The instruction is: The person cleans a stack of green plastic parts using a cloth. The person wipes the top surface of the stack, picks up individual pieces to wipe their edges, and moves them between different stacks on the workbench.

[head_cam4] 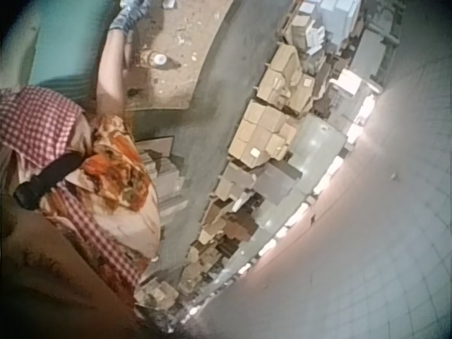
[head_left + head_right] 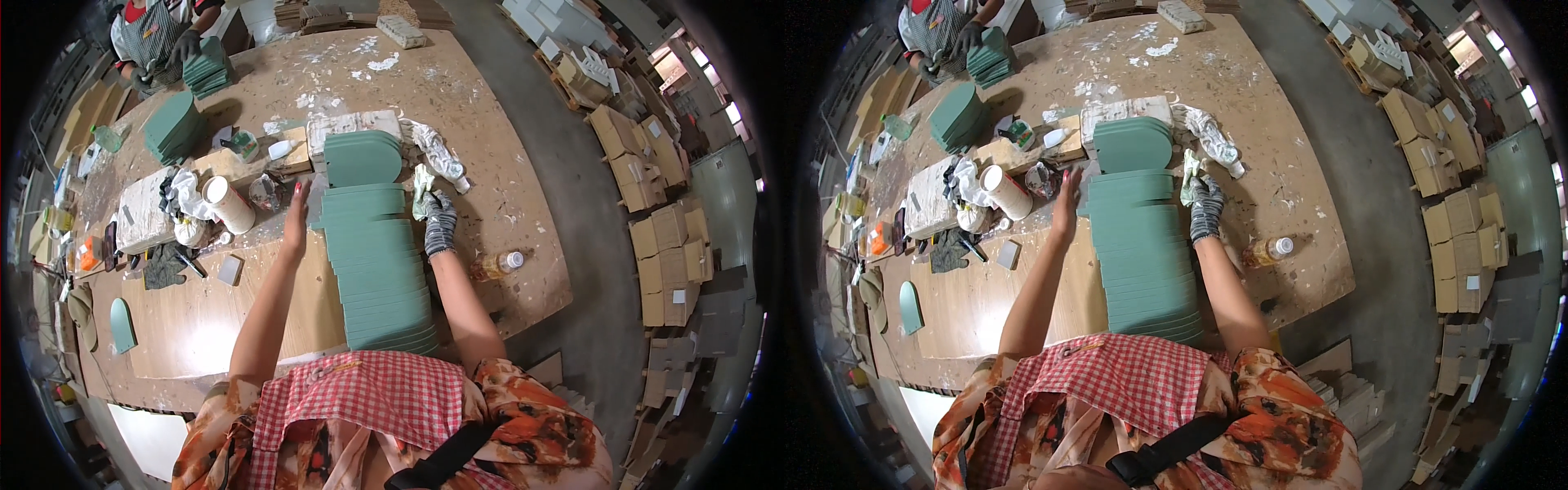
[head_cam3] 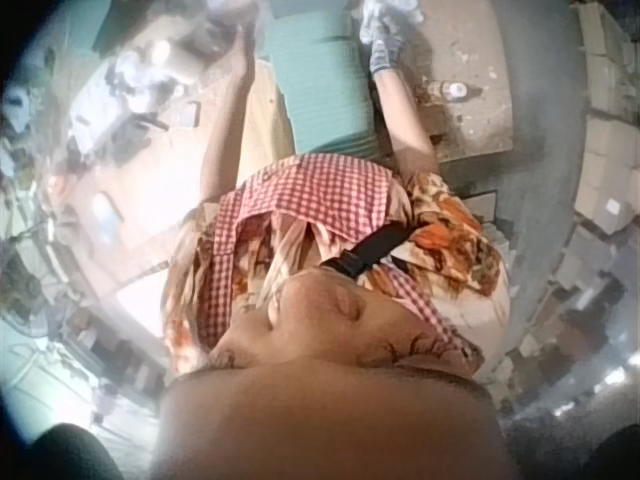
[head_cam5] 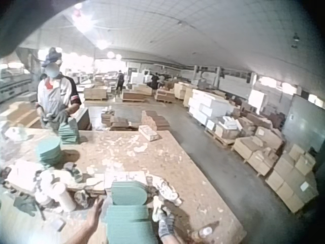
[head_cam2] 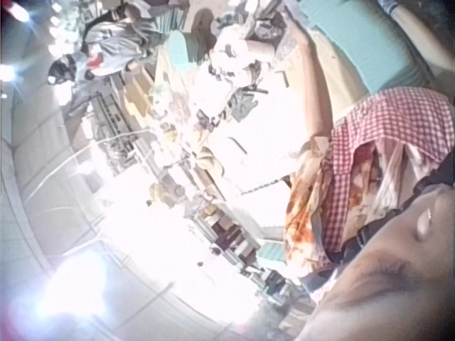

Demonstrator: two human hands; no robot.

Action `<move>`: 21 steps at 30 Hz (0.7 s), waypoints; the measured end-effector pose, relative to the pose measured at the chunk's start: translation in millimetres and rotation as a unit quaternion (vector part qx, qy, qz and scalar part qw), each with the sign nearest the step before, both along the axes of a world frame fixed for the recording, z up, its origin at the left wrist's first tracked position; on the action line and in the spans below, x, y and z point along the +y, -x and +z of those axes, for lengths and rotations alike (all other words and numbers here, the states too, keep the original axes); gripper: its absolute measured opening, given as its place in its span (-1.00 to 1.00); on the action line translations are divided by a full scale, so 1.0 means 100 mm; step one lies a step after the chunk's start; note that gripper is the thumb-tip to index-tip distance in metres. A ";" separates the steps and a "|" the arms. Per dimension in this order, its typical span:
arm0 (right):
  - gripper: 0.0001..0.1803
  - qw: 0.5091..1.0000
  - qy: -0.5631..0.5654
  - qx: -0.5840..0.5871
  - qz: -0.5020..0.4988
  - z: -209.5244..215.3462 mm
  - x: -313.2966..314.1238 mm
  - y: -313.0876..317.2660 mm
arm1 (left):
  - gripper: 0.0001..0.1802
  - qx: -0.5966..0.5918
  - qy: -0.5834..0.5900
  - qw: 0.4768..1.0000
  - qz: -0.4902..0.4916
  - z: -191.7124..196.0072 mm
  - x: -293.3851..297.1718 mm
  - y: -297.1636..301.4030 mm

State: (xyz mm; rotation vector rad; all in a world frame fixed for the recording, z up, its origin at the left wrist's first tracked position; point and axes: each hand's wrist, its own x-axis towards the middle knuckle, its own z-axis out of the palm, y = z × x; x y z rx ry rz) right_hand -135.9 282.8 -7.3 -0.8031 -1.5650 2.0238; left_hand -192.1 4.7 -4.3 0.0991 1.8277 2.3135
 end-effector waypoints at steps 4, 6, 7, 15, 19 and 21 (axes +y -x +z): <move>-0.70 0.989 -0.075 -0.086 0.092 -0.03 -0.28 0.20 | -0.29 0.034 -0.062 0.997 -0.042 -0.08 0.02 -0.29; -0.67 0.989 -0.113 -0.058 0.078 -0.21 -0.14 0.26 | -0.28 0.019 -0.074 0.995 -0.069 0.18 0.28 -0.36; -0.67 0.989 -0.116 -0.057 0.076 -0.26 -0.09 0.26 | -0.28 0.020 -0.076 0.994 -0.071 0.24 0.34 -0.37; -0.70 0.975 -0.187 -0.043 0.109 0.02 -0.21 0.24 | -0.27 -0.049 -0.095 0.994 -0.018 0.41 0.42 -0.33; -0.71 0.986 -0.145 0.040 0.068 -0.01 -0.14 0.29 | -0.36 -0.028 -0.087 0.995 -0.039 0.32 0.38 -0.24; -0.75 0.975 -0.198 0.089 0.051 0.31 -0.30 0.13 | -0.42 -0.029 -0.076 0.996 -0.047 0.21 0.29 -0.22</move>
